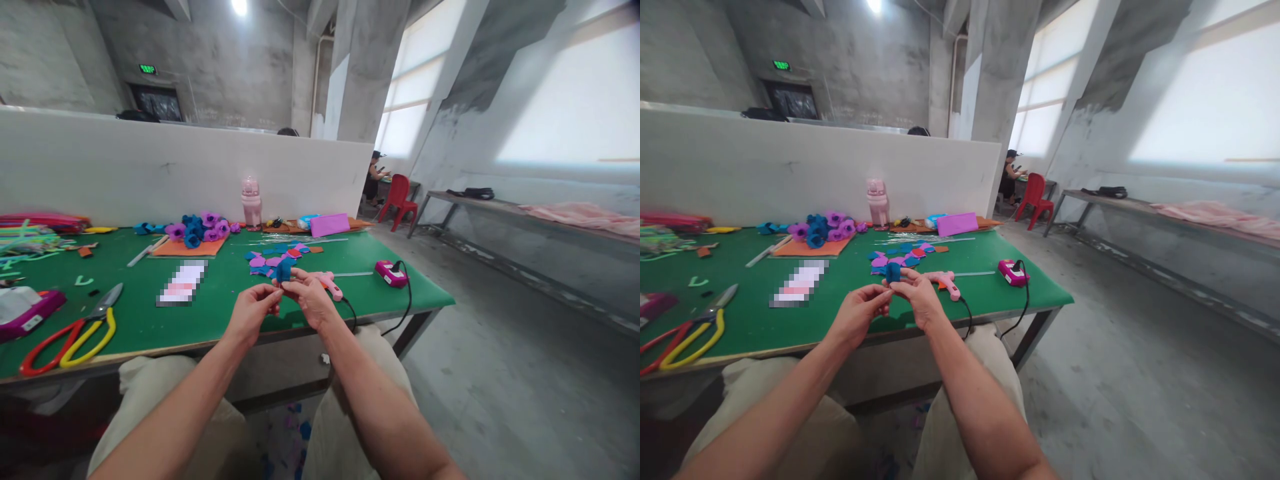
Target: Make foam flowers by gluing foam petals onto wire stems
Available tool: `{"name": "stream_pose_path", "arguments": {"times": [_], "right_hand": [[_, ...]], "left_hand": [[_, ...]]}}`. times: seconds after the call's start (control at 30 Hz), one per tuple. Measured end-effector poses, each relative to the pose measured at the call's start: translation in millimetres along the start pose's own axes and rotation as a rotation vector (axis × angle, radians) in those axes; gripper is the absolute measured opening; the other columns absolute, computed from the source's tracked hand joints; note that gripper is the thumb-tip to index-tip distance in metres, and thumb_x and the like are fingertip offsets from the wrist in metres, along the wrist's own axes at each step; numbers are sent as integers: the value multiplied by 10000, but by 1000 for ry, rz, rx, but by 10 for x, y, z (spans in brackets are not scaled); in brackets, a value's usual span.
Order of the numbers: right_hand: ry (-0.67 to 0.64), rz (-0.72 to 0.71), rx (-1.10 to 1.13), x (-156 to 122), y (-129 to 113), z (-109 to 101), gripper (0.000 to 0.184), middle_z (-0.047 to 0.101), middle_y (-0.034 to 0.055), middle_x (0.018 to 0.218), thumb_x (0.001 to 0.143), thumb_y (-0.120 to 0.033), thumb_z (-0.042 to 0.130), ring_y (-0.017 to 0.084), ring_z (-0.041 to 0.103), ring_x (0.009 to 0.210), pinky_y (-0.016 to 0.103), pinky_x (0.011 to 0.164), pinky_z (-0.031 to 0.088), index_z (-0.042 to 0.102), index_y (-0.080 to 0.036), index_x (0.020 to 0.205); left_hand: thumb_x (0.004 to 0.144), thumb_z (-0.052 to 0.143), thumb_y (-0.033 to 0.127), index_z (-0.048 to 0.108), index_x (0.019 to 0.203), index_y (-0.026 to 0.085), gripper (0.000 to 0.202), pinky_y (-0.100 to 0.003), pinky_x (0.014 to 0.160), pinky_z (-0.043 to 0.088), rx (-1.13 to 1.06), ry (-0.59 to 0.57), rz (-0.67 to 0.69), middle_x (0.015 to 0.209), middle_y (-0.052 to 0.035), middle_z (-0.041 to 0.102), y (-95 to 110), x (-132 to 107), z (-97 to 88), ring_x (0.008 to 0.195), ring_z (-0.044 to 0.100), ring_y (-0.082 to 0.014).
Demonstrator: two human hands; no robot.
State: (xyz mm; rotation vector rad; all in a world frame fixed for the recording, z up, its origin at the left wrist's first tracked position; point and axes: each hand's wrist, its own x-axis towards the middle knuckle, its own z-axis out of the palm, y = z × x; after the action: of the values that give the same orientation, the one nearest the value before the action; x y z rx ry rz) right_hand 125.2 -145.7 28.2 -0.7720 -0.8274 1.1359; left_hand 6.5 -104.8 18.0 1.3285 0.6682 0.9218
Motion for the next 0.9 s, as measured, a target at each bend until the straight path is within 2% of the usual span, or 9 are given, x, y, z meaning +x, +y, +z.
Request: {"name": "stream_pose_path", "arguments": {"times": [0.13,0.4,0.57,0.63,0.73,0.8,0.9], "right_hand": [[10,-50,-38,-3,39,-1,320,682,8,741,569,-186,698,140,628,756,277,781,441,627,-178,881],[101,-81,-94,17,99,44,305,692,17,756,557,-236,721,160,637,756,276,734,460,625,-172,840],[157,-118,-96,36,91,1,332,691,10,753,568,-220,711,147,636,757,277,759,461,606,-177,881],[170,-91,-95,28,79,-13,365,689,7,734,554,-221,720,144,637,725,279,736,469,592,-179,893],[157,1,-89,-7,75,14,409,686,11,699,524,-225,742,139,637,658,272,682,477,567,-172,889],[143,58,-75,-36,84,54,417,685,10,682,506,-222,754,134,637,631,264,664,477,546,-172,864],[124,107,-55,-70,100,104,407,679,-1,656,490,-216,764,119,630,593,247,635,476,518,-173,812]], "left_hand": [[613,695,329,619,689,122,234,-194,475,391,-20,-1,-5,608,19,539,-8,8,-9,488,463,-54],[601,701,345,610,683,122,255,-196,476,400,-43,7,-16,612,22,538,-8,-7,28,483,464,-52],[581,717,353,615,822,148,332,-189,442,371,39,-66,-69,655,16,571,73,30,-86,487,492,-67],[590,707,376,622,832,149,342,-185,454,364,65,-1,-43,651,11,582,105,79,-184,506,493,-68],[610,687,403,647,812,145,331,-189,531,388,72,87,11,746,-20,630,118,153,-318,587,520,-73],[610,686,408,660,793,143,323,-196,558,392,75,56,2,778,-37,646,103,182,-364,622,536,-86],[599,704,373,660,753,141,282,-210,579,401,59,-57,-37,711,-32,641,68,191,-362,611,544,-97]]}}
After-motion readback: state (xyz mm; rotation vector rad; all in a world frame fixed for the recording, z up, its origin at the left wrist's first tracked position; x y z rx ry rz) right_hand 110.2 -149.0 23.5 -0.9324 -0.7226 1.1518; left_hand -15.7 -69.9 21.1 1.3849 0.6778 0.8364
